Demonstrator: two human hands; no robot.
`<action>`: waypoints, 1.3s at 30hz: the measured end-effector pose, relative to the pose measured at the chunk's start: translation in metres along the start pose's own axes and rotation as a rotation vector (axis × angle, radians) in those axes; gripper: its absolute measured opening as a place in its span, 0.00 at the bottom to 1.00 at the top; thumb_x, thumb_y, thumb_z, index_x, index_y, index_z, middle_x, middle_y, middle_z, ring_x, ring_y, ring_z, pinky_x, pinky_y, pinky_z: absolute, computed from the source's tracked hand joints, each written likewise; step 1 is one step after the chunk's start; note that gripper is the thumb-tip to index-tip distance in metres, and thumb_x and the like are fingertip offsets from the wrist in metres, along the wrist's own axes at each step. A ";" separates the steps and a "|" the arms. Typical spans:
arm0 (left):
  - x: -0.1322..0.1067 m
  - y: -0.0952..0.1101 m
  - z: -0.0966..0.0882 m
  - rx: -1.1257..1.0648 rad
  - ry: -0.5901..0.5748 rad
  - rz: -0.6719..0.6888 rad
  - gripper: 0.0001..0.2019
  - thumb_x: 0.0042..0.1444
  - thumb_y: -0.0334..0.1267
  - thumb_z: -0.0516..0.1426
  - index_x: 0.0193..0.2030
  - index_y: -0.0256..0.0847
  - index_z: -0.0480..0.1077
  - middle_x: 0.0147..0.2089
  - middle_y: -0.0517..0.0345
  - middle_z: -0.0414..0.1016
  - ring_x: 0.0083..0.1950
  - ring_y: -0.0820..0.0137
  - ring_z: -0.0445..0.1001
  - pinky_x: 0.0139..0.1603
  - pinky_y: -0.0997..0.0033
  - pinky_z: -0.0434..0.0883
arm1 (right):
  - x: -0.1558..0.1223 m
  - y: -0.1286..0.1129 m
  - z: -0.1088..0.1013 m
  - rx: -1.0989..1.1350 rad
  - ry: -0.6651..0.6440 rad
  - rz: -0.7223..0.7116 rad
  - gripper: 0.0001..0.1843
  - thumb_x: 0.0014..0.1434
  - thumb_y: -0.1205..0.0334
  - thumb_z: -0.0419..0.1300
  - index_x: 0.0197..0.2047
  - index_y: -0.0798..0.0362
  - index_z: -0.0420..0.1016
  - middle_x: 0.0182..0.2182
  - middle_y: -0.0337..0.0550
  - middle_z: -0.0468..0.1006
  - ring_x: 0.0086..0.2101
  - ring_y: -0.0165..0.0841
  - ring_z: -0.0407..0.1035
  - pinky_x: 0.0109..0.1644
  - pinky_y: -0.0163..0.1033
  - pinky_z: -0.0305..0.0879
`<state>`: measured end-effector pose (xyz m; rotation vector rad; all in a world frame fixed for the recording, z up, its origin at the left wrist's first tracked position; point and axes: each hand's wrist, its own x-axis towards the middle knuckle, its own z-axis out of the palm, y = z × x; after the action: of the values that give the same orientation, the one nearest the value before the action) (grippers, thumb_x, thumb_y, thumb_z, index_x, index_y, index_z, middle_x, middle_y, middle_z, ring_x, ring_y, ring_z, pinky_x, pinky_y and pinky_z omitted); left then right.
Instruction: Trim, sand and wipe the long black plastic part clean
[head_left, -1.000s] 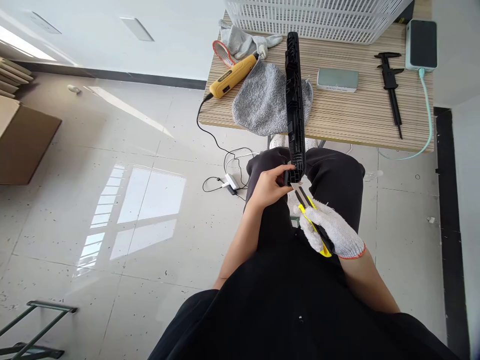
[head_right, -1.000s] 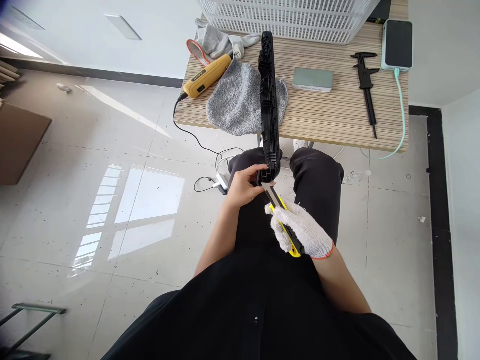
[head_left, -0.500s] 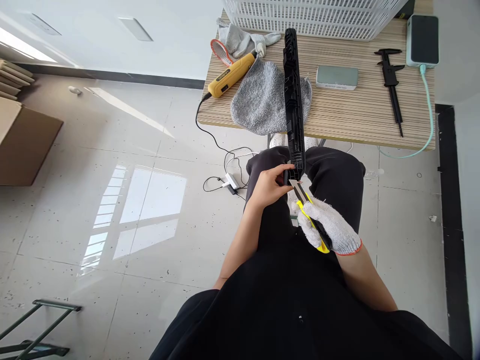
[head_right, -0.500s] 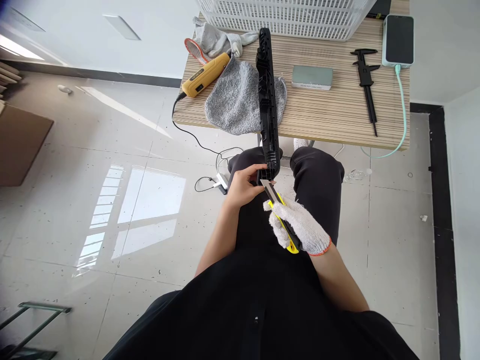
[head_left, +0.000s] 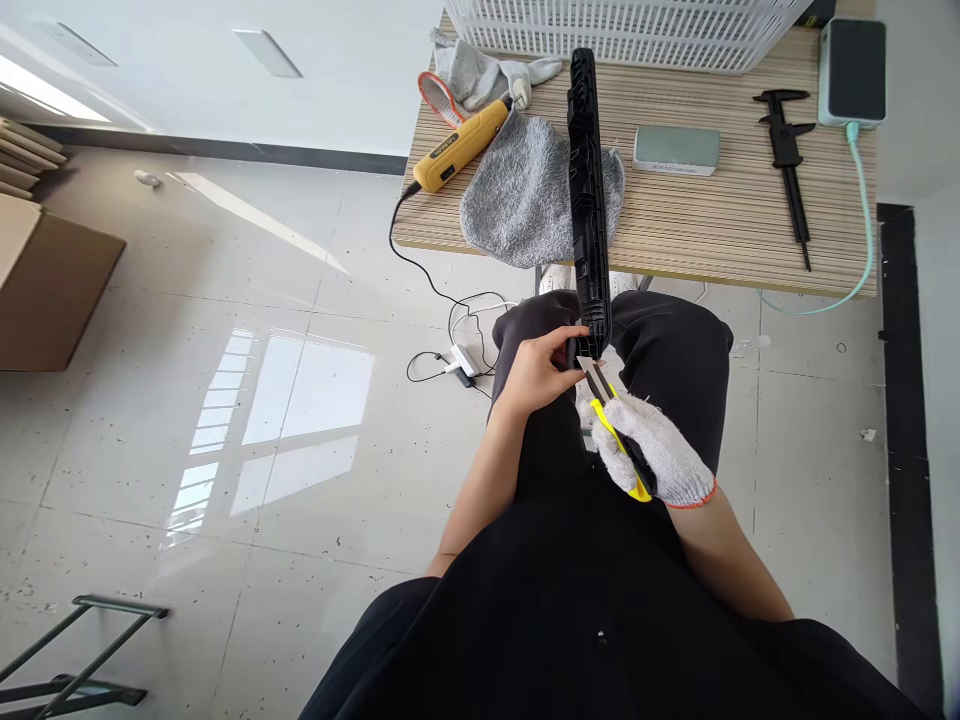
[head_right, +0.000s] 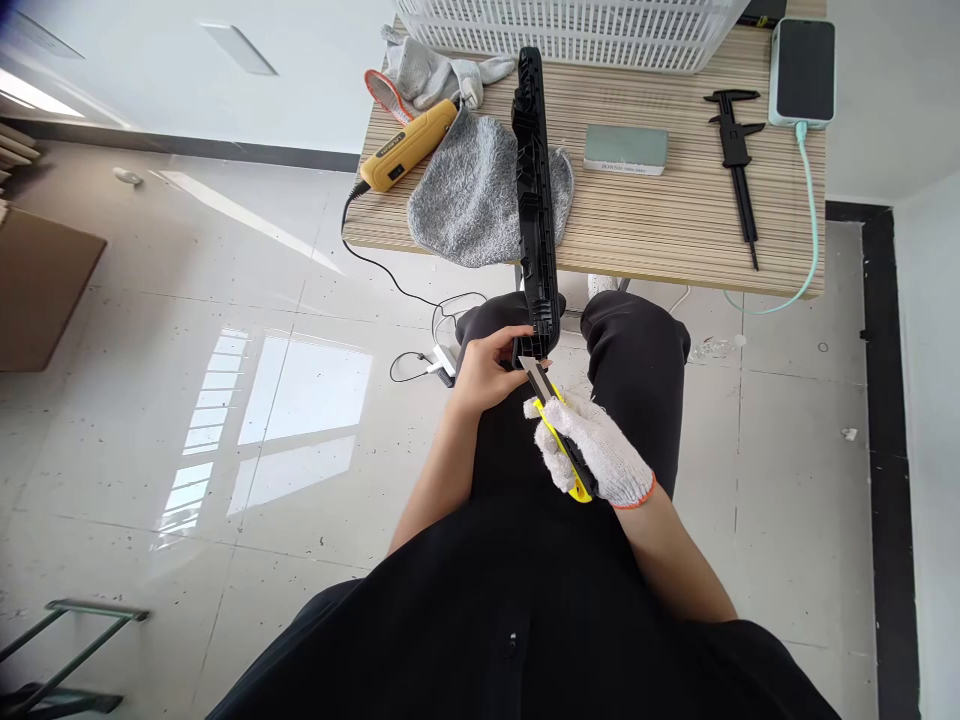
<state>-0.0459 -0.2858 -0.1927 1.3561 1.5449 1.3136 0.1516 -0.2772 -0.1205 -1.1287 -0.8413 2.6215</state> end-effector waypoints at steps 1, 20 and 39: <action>0.000 0.001 0.000 -0.004 -0.001 -0.002 0.21 0.51 0.37 0.71 0.53 0.43 0.79 0.43 0.57 0.86 0.35 0.70 0.82 0.40 0.69 0.81 | 0.001 0.000 0.000 0.001 0.001 0.003 0.20 0.67 0.44 0.63 0.49 0.52 0.70 0.23 0.31 0.69 0.14 0.24 0.61 0.15 0.30 0.63; 0.002 0.004 -0.001 -0.019 -0.008 -0.030 0.21 0.52 0.41 0.71 0.53 0.42 0.79 0.45 0.55 0.85 0.39 0.67 0.84 0.42 0.68 0.81 | 0.004 -0.001 -0.002 -0.043 0.023 -0.006 0.21 0.67 0.42 0.63 0.50 0.51 0.70 0.24 0.32 0.70 0.15 0.24 0.61 0.16 0.30 0.62; -0.001 0.004 0.003 0.046 -0.028 -0.003 0.20 0.53 0.47 0.70 0.51 0.43 0.79 0.44 0.56 0.86 0.36 0.69 0.83 0.38 0.70 0.81 | 0.016 0.001 -0.013 -0.045 0.128 -0.180 0.16 0.64 0.45 0.63 0.44 0.48 0.68 0.24 0.33 0.73 0.16 0.28 0.63 0.18 0.35 0.62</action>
<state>-0.0416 -0.2866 -0.1899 1.3946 1.5662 1.2590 0.1498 -0.2670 -0.1379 -1.1602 -0.9328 2.3698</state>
